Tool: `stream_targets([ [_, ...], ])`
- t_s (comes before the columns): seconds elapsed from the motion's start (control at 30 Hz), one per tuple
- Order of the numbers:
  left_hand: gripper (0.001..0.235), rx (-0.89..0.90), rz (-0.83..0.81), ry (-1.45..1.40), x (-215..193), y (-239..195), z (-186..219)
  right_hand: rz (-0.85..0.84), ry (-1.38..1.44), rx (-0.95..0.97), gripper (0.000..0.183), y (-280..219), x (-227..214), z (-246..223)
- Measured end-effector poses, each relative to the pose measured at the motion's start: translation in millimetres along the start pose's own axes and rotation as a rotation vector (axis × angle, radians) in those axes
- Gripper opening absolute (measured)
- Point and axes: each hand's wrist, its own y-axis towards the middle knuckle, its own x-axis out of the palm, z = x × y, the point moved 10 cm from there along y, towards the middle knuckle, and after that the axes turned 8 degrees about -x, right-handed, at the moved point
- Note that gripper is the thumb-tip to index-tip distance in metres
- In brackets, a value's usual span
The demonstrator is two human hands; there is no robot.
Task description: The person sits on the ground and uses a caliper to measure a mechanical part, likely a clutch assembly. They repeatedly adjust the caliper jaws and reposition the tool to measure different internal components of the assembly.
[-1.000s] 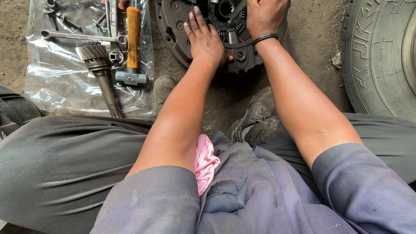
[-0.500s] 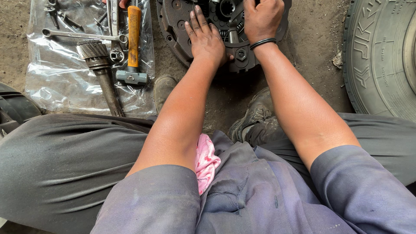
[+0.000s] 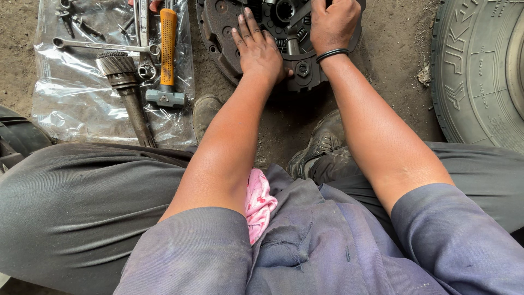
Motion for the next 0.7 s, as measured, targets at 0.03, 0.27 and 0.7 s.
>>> stream_targets([
  [0.03, 0.12, 0.002, 0.002, 0.0, 0, 0, 0, 0.005, -0.007, -0.005, 0.057, 0, 0, 1],
  [0.27, 0.122, -0.004, 0.006, 0.003, -1, -1, 0, 0.022, -0.029, -0.011, 0.054, 1, -3, 7],
  [0.7, 0.12, 0.007, 0.006, -0.002, 1, 1, 0, -0.039, -0.057, -0.188, 0.048, 1, 8, -36],
])
